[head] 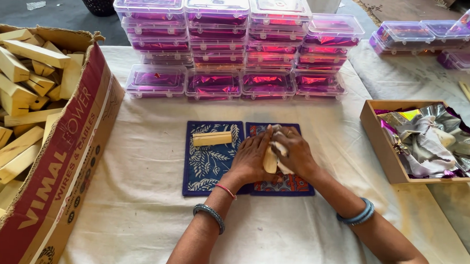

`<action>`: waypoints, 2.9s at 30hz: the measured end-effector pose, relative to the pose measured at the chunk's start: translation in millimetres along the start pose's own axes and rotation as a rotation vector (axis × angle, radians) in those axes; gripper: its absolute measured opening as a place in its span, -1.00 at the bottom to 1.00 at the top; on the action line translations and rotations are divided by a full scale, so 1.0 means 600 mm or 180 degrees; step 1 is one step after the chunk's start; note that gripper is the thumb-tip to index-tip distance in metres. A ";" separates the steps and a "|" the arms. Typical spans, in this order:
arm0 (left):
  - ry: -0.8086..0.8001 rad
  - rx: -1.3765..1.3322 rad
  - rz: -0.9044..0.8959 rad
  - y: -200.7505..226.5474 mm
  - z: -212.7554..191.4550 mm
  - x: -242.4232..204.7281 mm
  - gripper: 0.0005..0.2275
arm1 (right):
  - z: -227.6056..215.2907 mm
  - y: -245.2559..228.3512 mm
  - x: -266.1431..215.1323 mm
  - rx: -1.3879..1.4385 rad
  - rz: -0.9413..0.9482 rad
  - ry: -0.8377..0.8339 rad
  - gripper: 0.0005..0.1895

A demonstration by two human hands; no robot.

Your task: The person places a pink foil-wrapped item into a clear plastic container and closes the lid. They then pick up a wooden block from a cardboard box and wipe it with a white cloth. The person continues to wipe the wooden block thoroughly before placing it on a patterned mat.

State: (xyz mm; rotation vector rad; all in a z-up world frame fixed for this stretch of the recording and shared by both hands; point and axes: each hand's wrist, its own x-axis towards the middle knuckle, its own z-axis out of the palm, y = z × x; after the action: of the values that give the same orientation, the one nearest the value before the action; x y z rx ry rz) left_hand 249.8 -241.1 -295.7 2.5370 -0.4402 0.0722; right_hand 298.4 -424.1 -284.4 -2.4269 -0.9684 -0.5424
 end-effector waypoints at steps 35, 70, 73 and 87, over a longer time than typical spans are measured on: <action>0.0113 0.0175 0.0066 0.008 -0.004 -0.004 0.32 | -0.023 -0.007 -0.013 0.0108 -0.0333 -0.0132 -0.77; 0.0226 0.0388 0.0118 0.018 -0.011 -0.007 0.16 | -0.051 -0.009 -0.020 0.0930 -0.0491 -0.0404 -0.79; 0.0457 0.0300 0.0127 0.003 -0.002 -0.003 -0.06 | -0.045 0.021 -0.017 0.1111 -0.0032 -0.0012 -0.79; 0.1139 -0.2059 -0.0393 -0.003 0.033 0.016 -0.59 | -0.038 0.029 -0.024 0.1384 0.1025 0.0771 -0.80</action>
State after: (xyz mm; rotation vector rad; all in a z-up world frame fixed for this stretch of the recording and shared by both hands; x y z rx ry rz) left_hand 258.7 -253.4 -312.0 1.8567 -0.1291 0.2833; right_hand 297.2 -455.7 -278.0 -2.0133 -0.5143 -0.4419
